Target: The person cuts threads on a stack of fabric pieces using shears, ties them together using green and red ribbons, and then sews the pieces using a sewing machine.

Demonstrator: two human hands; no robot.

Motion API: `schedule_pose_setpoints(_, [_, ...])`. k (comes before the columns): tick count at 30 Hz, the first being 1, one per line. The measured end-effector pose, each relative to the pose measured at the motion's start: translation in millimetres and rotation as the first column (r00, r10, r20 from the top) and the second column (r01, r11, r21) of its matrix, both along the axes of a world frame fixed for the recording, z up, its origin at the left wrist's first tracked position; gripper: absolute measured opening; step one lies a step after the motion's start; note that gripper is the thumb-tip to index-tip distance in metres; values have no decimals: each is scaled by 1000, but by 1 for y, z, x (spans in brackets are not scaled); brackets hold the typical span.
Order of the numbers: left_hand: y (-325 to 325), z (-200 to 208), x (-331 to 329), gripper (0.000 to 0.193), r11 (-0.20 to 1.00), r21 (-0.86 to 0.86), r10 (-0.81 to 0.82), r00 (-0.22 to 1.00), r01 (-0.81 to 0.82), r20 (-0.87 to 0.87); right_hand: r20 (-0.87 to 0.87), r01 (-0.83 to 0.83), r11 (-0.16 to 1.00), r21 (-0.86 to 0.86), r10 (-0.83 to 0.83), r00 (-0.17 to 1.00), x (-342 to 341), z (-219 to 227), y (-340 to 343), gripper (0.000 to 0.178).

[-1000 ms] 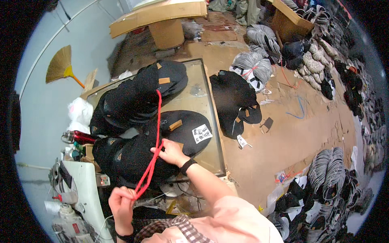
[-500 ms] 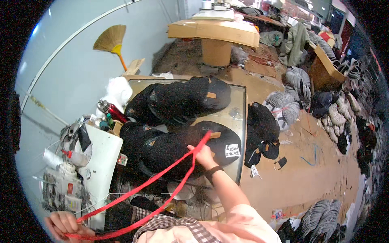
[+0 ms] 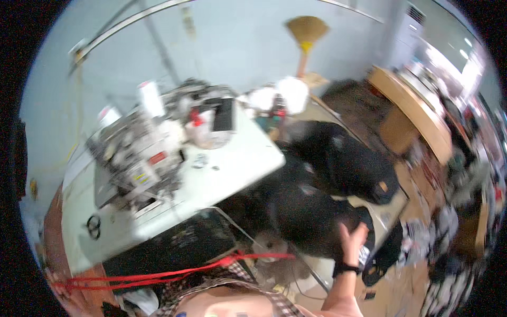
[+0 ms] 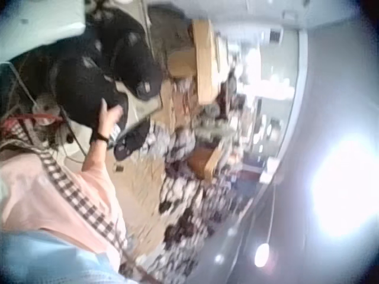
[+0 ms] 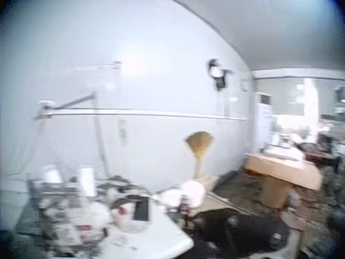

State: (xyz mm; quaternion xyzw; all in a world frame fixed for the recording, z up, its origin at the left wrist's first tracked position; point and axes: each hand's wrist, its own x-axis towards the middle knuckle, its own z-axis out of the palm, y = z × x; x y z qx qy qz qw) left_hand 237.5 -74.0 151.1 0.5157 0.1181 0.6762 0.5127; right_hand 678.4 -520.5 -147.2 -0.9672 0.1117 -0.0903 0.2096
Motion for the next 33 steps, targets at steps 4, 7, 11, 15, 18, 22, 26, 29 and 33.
schedule_pose_setpoints(4, [-3,-28,-22,23,657,352,753,599,-667,-273,411,-221,954,200,123,903,-7,71,86,57])
schedule_pose_setpoints(7, [0,-32,-15,17,926,-9,324,806,-378,-495,378,-697,344,629,648,661,-39,131,214,42])
schedule_pose_setpoints(11, [-10,-30,14,13,925,-369,-334,656,91,-677,371,-720,-487,494,867,-333,-141,204,357,63])
schedule_pose_setpoints(15, [-6,-40,2,13,962,-134,-241,506,239,-829,409,-34,-617,786,561,-720,-262,229,429,83])
schedule_pose_setpoints(18, [-12,-46,-50,14,992,-121,-119,573,35,-811,316,18,-479,877,549,-774,-304,231,443,70])
schedule_pose_setpoints(22, [-28,-59,-128,15,937,-295,-149,550,-188,-822,99,-191,-570,799,437,-894,-343,222,471,27])
schedule_pose_setpoints(26, [-43,-76,-216,17,939,-178,2,521,-295,-853,110,-259,-618,742,493,-863,-392,219,504,12])
schedule_pose_setpoints(29, [-64,-79,-284,21,889,-148,140,567,-433,-812,122,-351,-574,740,628,-769,-439,222,539,12])
schedule_pose_setpoints(33, [-120,-73,-355,23,698,-5,312,311,-716,-898,105,-353,-599,719,596,-796,-511,228,587,13])
